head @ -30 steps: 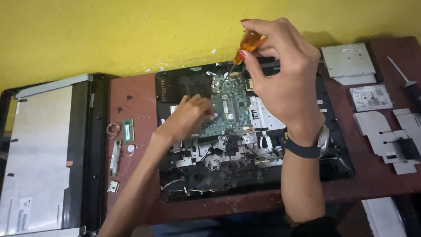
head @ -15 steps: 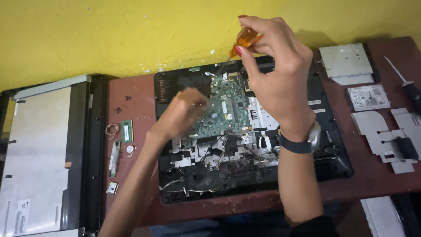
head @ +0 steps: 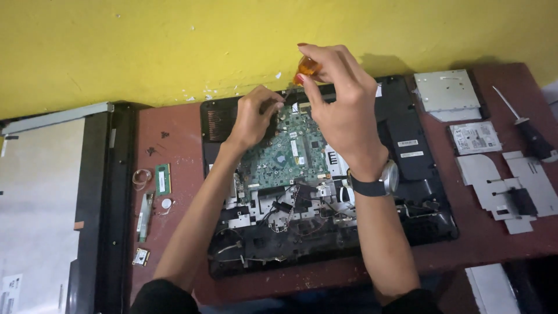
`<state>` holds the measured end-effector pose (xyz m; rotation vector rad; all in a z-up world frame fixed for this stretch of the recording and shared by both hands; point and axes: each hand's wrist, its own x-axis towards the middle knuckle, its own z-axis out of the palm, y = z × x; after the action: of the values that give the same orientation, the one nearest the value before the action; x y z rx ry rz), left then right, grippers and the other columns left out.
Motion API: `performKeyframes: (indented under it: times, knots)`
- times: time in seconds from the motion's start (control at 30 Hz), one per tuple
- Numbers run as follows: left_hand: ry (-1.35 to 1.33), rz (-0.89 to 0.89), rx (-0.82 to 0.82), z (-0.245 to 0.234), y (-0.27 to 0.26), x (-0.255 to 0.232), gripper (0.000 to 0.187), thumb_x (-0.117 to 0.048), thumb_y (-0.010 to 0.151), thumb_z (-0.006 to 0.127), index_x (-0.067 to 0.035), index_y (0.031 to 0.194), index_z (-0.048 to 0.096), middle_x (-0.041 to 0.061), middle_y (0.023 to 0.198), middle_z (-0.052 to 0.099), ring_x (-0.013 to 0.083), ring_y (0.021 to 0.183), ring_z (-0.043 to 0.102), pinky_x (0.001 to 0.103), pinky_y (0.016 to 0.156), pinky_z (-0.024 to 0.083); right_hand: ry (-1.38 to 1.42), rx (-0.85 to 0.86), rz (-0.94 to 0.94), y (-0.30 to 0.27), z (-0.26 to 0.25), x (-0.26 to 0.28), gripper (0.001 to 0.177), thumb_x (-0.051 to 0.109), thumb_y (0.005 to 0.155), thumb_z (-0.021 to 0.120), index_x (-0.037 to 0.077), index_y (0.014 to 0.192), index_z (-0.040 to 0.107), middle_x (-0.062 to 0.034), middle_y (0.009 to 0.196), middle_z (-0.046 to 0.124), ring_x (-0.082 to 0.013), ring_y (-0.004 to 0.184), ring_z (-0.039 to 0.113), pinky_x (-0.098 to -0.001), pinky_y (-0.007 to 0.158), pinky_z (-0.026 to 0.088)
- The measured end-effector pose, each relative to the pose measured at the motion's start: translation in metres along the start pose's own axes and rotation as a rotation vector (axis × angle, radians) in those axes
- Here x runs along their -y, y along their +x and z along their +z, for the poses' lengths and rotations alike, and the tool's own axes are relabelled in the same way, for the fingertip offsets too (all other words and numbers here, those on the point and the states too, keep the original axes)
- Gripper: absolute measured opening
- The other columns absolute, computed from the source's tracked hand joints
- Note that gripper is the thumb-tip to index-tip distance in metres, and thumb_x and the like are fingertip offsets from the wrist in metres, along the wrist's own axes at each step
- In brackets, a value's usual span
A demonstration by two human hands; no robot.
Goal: Using a screwdriver to remove screws and detach a motherboard from a laptop chassis.
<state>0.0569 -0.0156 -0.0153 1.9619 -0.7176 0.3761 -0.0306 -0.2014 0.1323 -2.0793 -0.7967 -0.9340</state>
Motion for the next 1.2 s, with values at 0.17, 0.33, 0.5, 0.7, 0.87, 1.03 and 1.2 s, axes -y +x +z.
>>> performKeyframes:
  times: [0.17, 0.33, 0.5, 0.7, 0.87, 1.03, 1.2]
  knots:
    - [0.025, -0.018, -0.001, 0.001, -0.002, 0.007, 0.005, 0.003, 0.092, 0.073, -0.002, 0.093, 0.071, 0.011, 0.089, 0.068, 0.0213, 0.076, 0.063, 0.031, 0.066, 0.052, -0.004, 0.023, -0.008, 0.0, 0.004, -0.005, 0.037, -0.017, 0.098, 0.075, -0.005, 0.129, 0.059, -0.0219, 0.111, 0.063, -0.0334, 0.097, 0.07, -0.0399, 0.092, 0.066]
    - [0.007, -0.022, 0.006, -0.001, -0.002, 0.007, 0.008, 0.004, 0.092, 0.073, -0.003, 0.091, 0.07, 0.01, 0.088, 0.066, 0.0197, 0.072, 0.059, 0.031, 0.063, 0.048, -0.003, 0.036, -0.011, 0.005, 0.005, -0.007, 0.037, -0.017, 0.097, 0.076, -0.006, 0.128, 0.059, -0.022, 0.109, 0.063, -0.0326, 0.096, 0.071, -0.0379, 0.09, 0.065]
    - [0.008, -0.015, 0.014, -0.002, 0.001, 0.0, 0.008, 0.004, 0.092, 0.072, -0.003, 0.093, 0.071, 0.011, 0.09, 0.069, 0.0212, 0.077, 0.064, 0.031, 0.067, 0.052, -0.006, 0.067, -0.047, 0.011, 0.004, -0.008, 0.038, -0.019, 0.098, 0.074, -0.006, 0.129, 0.058, -0.0216, 0.109, 0.062, -0.0321, 0.095, 0.071, -0.0391, 0.09, 0.066]
    - [0.015, -0.011, 0.035, -0.004, 0.001, -0.001, 0.005, 0.003, 0.093, 0.07, -0.002, 0.094, 0.07, 0.011, 0.092, 0.067, 0.0243, 0.083, 0.064, 0.034, 0.074, 0.05, -0.011, 0.077, -0.04, 0.013, 0.007, -0.01, 0.037, -0.017, 0.099, 0.075, -0.005, 0.13, 0.059, -0.0205, 0.109, 0.062, -0.0308, 0.093, 0.071, -0.0384, 0.089, 0.065]
    - [0.015, -0.025, 0.013, -0.005, 0.001, 0.0, 0.006, 0.003, 0.093, 0.07, -0.002, 0.094, 0.071, 0.011, 0.091, 0.068, 0.0233, 0.081, 0.064, 0.034, 0.073, 0.051, 0.0, 0.086, -0.051, 0.017, 0.006, -0.007, 0.038, -0.02, 0.097, 0.075, -0.007, 0.129, 0.059, -0.0218, 0.108, 0.063, -0.0311, 0.093, 0.071, -0.0372, 0.089, 0.066]
    - [0.025, -0.021, 0.01, -0.005, 0.001, 0.004, 0.006, 0.004, 0.091, 0.071, -0.001, 0.094, 0.071, 0.011, 0.091, 0.069, 0.0237, 0.082, 0.065, 0.035, 0.075, 0.053, -0.011, 0.094, -0.063, 0.017, 0.01, -0.011, 0.039, -0.02, 0.096, 0.076, -0.007, 0.129, 0.059, -0.0214, 0.108, 0.063, -0.0298, 0.091, 0.071, -0.0366, 0.087, 0.066]
    - [0.011, -0.004, 0.013, -0.006, 0.001, 0.004, 0.004, 0.003, 0.093, 0.07, -0.001, 0.093, 0.07, 0.011, 0.09, 0.068, 0.0235, 0.083, 0.064, 0.034, 0.075, 0.052, -0.018, 0.116, -0.082, 0.024, 0.012, -0.011, 0.038, -0.019, 0.097, 0.076, -0.008, 0.129, 0.059, -0.0216, 0.111, 0.062, -0.0308, 0.094, 0.072, -0.0368, 0.091, 0.068]
